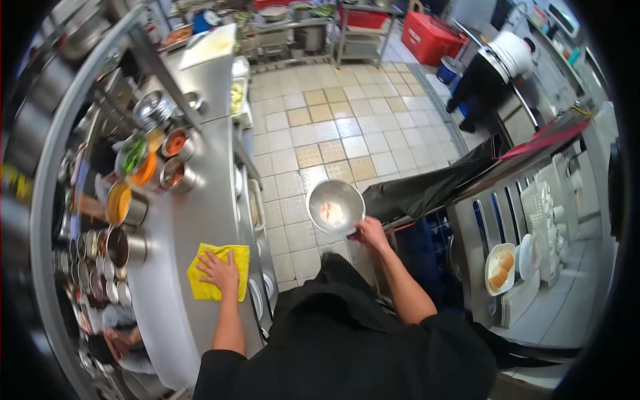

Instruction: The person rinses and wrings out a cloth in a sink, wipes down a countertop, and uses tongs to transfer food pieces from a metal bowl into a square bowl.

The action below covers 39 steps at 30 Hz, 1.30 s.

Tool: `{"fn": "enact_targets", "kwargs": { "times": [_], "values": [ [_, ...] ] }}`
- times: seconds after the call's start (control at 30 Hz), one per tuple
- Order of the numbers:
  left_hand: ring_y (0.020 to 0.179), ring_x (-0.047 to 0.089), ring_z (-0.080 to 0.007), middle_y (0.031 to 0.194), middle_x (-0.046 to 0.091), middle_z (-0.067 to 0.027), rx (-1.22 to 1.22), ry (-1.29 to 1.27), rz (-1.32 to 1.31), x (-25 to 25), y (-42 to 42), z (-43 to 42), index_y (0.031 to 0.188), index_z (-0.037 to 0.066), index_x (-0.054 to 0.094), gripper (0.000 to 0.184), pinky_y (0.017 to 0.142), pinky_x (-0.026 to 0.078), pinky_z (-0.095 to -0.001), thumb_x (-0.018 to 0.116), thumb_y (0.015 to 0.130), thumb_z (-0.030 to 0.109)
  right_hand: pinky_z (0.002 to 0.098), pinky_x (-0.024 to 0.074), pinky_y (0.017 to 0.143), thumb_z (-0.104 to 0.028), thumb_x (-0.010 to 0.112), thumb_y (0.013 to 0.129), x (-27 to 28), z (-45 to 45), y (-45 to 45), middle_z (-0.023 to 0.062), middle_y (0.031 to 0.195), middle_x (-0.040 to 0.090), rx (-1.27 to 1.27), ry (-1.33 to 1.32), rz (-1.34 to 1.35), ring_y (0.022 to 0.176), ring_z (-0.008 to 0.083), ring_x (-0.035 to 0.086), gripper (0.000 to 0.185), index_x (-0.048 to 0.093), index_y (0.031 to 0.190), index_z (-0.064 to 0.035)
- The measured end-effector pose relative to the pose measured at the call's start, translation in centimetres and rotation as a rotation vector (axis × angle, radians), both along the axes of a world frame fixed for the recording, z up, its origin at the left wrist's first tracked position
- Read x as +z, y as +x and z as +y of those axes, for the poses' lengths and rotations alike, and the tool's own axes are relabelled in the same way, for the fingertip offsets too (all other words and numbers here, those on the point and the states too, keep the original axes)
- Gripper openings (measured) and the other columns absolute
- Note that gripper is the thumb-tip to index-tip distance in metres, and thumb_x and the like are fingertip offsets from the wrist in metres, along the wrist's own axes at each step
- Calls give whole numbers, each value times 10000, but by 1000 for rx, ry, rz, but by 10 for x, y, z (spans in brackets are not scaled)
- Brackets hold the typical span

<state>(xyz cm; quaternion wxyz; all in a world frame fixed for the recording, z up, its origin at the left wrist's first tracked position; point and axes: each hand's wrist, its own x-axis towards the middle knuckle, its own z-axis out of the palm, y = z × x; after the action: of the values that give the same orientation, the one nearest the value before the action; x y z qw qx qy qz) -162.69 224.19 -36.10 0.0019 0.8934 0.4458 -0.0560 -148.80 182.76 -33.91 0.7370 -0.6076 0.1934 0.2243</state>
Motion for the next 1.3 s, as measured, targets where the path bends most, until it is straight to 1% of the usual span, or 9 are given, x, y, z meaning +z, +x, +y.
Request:
{"fn": "enact_targets", "kwargs": {
  "times": [0.3, 0.47, 0.6, 0.73, 0.77, 0.97, 1.03, 1.17, 1.3],
  "values": [
    [1443, 107, -367, 1558, 151, -187, 59, -17, -46, -24, 20, 17, 1496, 70, 213, 770, 1077, 89, -668, 499, 921, 494, 320, 580, 621, -98, 582, 857, -19, 33, 281, 109, 787, 666, -31, 54, -13, 681, 183, 666, 139, 611, 919, 23],
    [1379, 241, -424, 1495, 261, -244, -16, -319, -225, 52, 129, -30, 1415, 3, 328, 688, 1106, 152, -594, 629, 864, 284, 357, 589, 667, -96, 564, 864, -4, 74, 418, 156, 898, 656, -85, 161, 125, 740, 240, 667, 197, 553, 1012, 33],
    [1283, 378, -460, 1434, 343, -275, -300, -487, -645, -30, 209, -17, 1273, -24, 495, 520, 1056, 332, -487, 664, 820, 167, 394, 577, 746, -111, 551, 881, -45, 96, 529, 166, 977, 636, -13, 315, 185, 838, 272, 648, 223, 541, 1049, 35],
    [925, 652, -325, 1002, 669, -191, -123, -694, -512, -41, 352, 8, 1090, 1, 630, 252, 799, 505, -416, 555, 923, 175, 420, 590, 724, -66, 521, 867, -94, 99, 613, 179, 932, 639, -201, 260, 283, 762, 266, 668, 209, 544, 1037, 55],
    [676, 661, -278, 757, 677, -126, -195, -625, -691, -108, 373, 29, 1004, 22, 666, 231, 638, 511, -378, 524, 951, 197, 428, 594, 703, -62, 526, 857, -107, 96, 632, 179, 913, 630, -246, 178, 314, 735, 270, 665, 209, 538, 1031, 53],
    [451, 560, -285, 544, 600, -105, -234, -640, -642, -51, 627, 82, 760, 31, 706, 328, 518, 473, -397, 633, 875, 330, 431, 592, 668, -62, 510, 877, -107, 82, 753, 168, 895, 591, -442, 66, 350, 715, 272, 645, 214, 502, 1068, 37],
    [651, 624, -294, 710, 652, -147, -204, -570, -343, -8, 702, 90, 721, 31, 708, 371, 635, 488, -395, 613, 881, 352, 428, 584, 688, -85, 501, 894, -109, 82, 801, 150, 927, 569, -423, 96, 335, 749, 269, 631, 215, 487, 1086, 9],
    [1084, 504, -379, 1066, 605, -226, -383, -544, -751, -35, 802, 96, 800, 23, 694, 367, 926, 398, -446, 536, 927, 329, 418, 579, 710, -78, 514, 891, -111, 111, 925, 129, 939, 554, -398, 101, 270, 805, 267, 623, 215, 479, 1082, 14],
    [1005, 513, -422, 960, 605, -228, -47, -863, -382, -137, 813, 118, 885, 1, 648, 324, 898, 414, -484, 525, 925, 298, 414, 583, 686, -77, 515, 898, -133, 166, 1091, 130, 934, 566, -322, 77, 257, 774, 261, 624, 222, 482, 1095, 21]
  ]
}}
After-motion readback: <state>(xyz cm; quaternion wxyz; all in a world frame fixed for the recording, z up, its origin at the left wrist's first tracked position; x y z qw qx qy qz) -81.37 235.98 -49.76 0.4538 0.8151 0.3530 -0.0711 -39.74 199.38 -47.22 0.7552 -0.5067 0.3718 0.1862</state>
